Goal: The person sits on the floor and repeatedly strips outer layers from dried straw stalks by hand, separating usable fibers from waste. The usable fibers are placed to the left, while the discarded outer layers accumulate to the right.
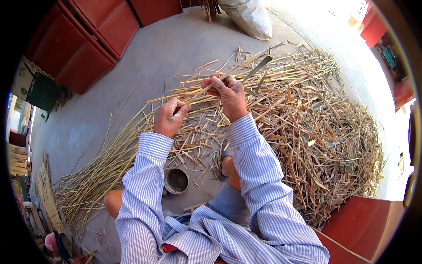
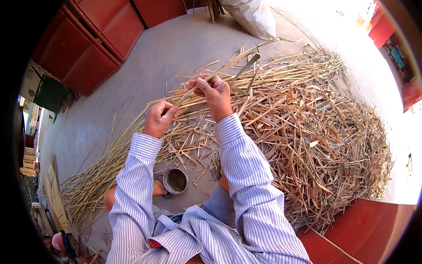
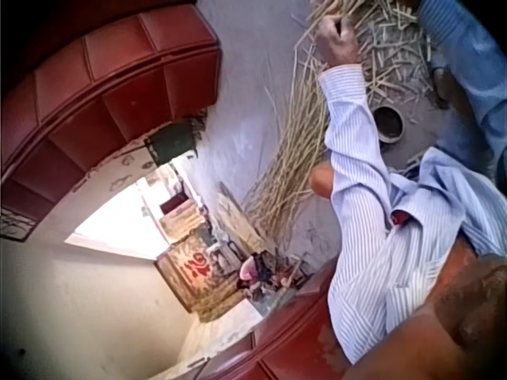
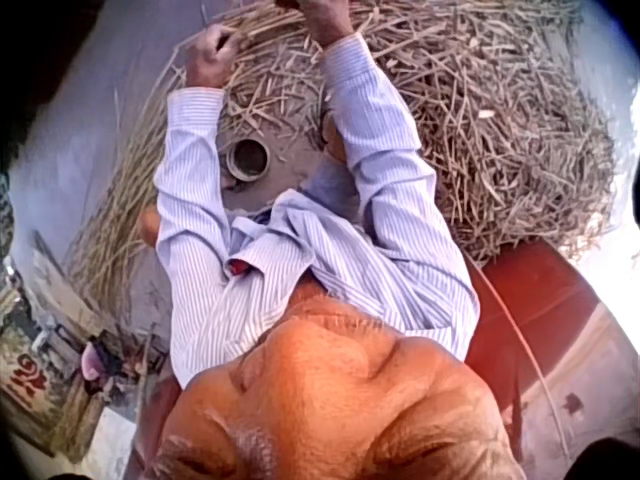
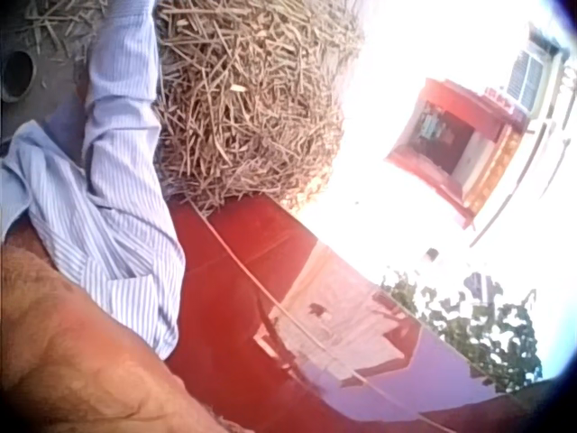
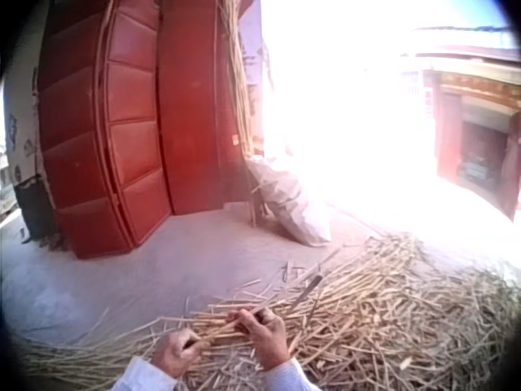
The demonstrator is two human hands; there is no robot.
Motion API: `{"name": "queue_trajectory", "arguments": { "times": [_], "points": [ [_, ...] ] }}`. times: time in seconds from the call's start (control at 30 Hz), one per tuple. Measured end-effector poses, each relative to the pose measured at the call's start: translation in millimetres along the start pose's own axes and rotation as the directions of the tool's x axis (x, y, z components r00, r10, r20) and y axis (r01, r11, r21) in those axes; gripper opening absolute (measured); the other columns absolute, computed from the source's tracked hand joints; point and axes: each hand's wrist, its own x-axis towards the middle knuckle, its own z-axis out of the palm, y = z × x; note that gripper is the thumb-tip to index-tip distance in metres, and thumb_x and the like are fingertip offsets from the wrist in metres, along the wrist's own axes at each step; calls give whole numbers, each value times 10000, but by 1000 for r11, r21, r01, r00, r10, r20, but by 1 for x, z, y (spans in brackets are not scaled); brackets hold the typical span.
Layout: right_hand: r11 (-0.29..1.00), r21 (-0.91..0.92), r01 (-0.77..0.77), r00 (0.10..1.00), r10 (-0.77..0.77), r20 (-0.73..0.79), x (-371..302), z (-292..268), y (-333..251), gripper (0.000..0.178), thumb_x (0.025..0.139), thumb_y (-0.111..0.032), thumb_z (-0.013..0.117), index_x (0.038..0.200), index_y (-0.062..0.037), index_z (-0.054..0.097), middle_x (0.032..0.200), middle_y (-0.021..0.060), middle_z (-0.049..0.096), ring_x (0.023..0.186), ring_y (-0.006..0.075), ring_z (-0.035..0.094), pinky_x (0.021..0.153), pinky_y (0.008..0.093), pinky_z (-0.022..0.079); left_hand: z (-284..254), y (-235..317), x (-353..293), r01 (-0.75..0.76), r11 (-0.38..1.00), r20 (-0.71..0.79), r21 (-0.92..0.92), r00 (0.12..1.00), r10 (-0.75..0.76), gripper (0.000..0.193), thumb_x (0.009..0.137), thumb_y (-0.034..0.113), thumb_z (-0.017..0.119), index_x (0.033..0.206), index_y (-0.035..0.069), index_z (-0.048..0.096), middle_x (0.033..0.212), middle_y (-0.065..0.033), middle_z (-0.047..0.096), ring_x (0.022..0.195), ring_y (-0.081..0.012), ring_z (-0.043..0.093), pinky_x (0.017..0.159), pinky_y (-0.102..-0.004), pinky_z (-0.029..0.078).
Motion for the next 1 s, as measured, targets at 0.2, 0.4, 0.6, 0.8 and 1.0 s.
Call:
{"name": "queue_trajectory", "arguments": {
  "times": [0.2,0.4,0.6,0.8,1.0],
  "points": [
    [995,-97,9,988,-24,-155,2,3,6,280,887,-254,721,990,-5,646,844,83,706,746,150,688,683,257,563,1,7,-4,-55,994,-39,99,997,59,188,848,201,726,842,28,653,706,-103,684,626,-220,655,573,-348,489],
    [991,-134,23,959,-60,-278,6,-17,-6,373,837,-338,770,872,16,658,794,110,699,633,158,671,606,257,563,-3,10,-8,-359,857,-27,370,918,396,200,815,226,745,828,52,650,691,-126,651,632,-296,640,560,-387,480],
    [996,-26,-80,989,83,122,-6,-20,-25,356,906,-245,690,1147,-4,587,1066,133,692,998,184,664,866,300,537,-19,1,-15,-102,980,26,173,995,99,198,838,229,730,828,47,653,693,-115,663,614,-252,640,565,-367,478],
    [1000,-4,-30,986,30,165,-12,-15,-25,260,934,-189,648,1113,-4,613,1040,143,703,957,206,686,868,320,561,-16,-2,-20,-34,999,29,-2,999,34,179,862,188,712,864,18,657,670,-81,661,596,-159,613,558,-311,467],
    [975,-217,50,993,-72,-94,-9,-5,-16,298,925,-268,672,953,27,637,874,114,702,751,157,694,699,270,591,-16,6,-20,-118,988,-43,103,992,123,178,843,191,729,842,31,650,689,-108,668,609,-220,636,564,-347,479]
  ]
}}
